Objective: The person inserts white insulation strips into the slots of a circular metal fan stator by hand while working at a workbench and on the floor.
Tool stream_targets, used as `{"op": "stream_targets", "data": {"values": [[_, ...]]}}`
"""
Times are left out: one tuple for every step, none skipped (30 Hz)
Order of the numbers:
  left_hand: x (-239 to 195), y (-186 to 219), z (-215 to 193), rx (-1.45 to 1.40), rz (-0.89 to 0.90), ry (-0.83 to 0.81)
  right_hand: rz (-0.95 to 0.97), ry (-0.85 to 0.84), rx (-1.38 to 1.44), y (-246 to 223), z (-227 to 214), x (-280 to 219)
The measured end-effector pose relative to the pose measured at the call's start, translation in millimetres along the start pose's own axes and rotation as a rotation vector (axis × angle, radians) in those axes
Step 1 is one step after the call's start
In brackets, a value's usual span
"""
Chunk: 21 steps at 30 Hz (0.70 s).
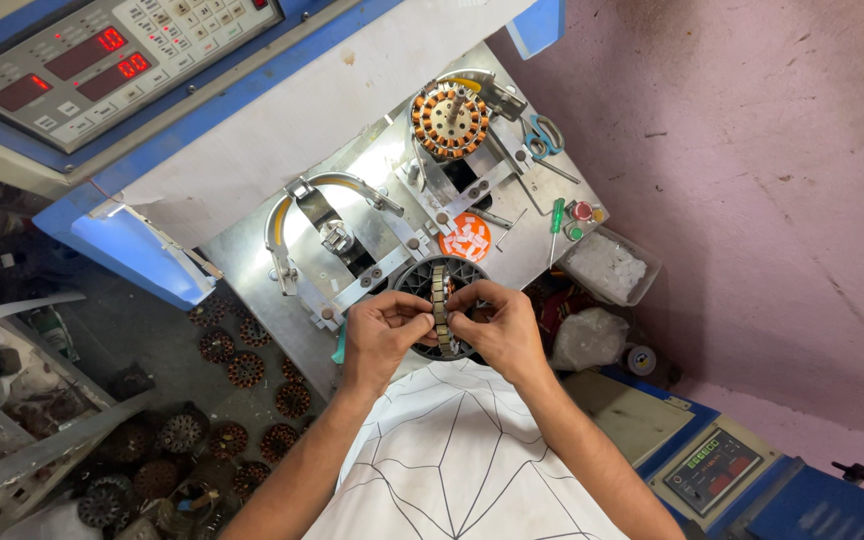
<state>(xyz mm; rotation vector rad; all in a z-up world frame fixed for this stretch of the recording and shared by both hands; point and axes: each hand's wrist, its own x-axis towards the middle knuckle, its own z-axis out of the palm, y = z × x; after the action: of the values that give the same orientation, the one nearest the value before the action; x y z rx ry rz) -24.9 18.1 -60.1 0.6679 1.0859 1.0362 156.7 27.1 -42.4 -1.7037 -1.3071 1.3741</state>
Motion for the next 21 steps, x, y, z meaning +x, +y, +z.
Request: {"op": "stream_targets", "data": {"values": [[-2.5, 4.9, 2.0, 0.055, 0.008, 0.013, -0.014, -0.013, 0.002, 2.1, -0.3, -0.8], [-4.7, 11.2, 4.0, 0.111, 0.02, 0.026, -0.031, -0.026, 0.005, 3.2, -0.8, -0.2], [-12.0, 17.0, 7.1, 0.298, 0.167, 0.079, -0.035, -0.057, 0.136, 4.0, -0.7, -2.0], [-20.4, 22.4, 11.8, 0.482, 0.318, 0.131, -0.042, -0.086, 0.266, 4.0, -0.6, -4.2], [-26.3, 27.5, 17.0, 0.666, 0.47, 0.185, -0.05, -0.116, 0.396, 3.4, -1.4, -6.4], [-32.5, 31.0, 22.9, 0.7, 0.57, 0.119, 0.011, -0.15, 0.539, 3.3, -3.6, -11.8], [-37.3, 33.2, 29.0, 0.734, 0.669, 0.05, 0.073, -0.185, 0.682, 3.0, -7.3, -17.9], [-41.3, 34.6, 34.0, 0.767, 0.764, -0.02, 0.138, -0.22, 0.826, 2.7, -9.9, -23.7], [-44.2, 35.2, 38.4, 0.779, 0.761, -0.065, 0.176, -0.222, 0.768, 2.3, -9.7, -28.0], [-45.7, 35.6, 41.7, 0.791, 0.759, -0.113, 0.212, -0.221, 0.711, 1.7, -8.1, -31.5], [-47.1, 35.8, 44.0, 0.803, 0.757, -0.161, 0.246, -0.22, 0.655, 0.8, -7.6, -33.8], [-46.8, 36.2, 45.2, 0.817, 0.754, -0.175, 0.216, -0.236, 0.635, -0.3, -7.4, -35.0], [-46.2, 36.2, 46.3, 0.832, 0.751, -0.189, 0.185, -0.25, 0.616, -1.0, -7.4, -37.1], [-46.0, 35.8, 46.9, 0.847, 0.747, -0.206, 0.155, -0.262, 0.598, -1.2, -6.9, -38.9], [-45.6, 35.1, 47.6, 0.873, 0.763, -0.238, 0.172, -0.273, 0.622, -1.0, -7.4, -40.8], [-45.8, 34.4, 47.8, 0.901, 0.777, -0.269, 0.189, -0.285, 0.647, -0.3, -7.8, -43.6], [-46.1, 33.8, 48.2, 0.928, 0.792, -0.301, 0.207, -0.297, 0.672, 0.8, -7.7, -45.1], [-45.6, 33.6, 48.4, 0.945, 0.776, -0.324, 0.205, -0.297, 0.677, 2.0, -7.3, -45.5], [-45.1, 33.6, 48.7, 0.962, 0.76, -0.347, 0.204, -0.297, 0.681, 3.6, -6.9, -45.7], [-44.3, 33.8, 49.3, 0.977, 0.745, -0.37, 0.202, -0.295, 0.684, 5.5, -7.6, -46.1], [-43.6, 34.7, 49.0, 0.979, 0.743, -0.389, 0.206, -0.305, 0.708, 7.4, -8.3, -46.3]]}}
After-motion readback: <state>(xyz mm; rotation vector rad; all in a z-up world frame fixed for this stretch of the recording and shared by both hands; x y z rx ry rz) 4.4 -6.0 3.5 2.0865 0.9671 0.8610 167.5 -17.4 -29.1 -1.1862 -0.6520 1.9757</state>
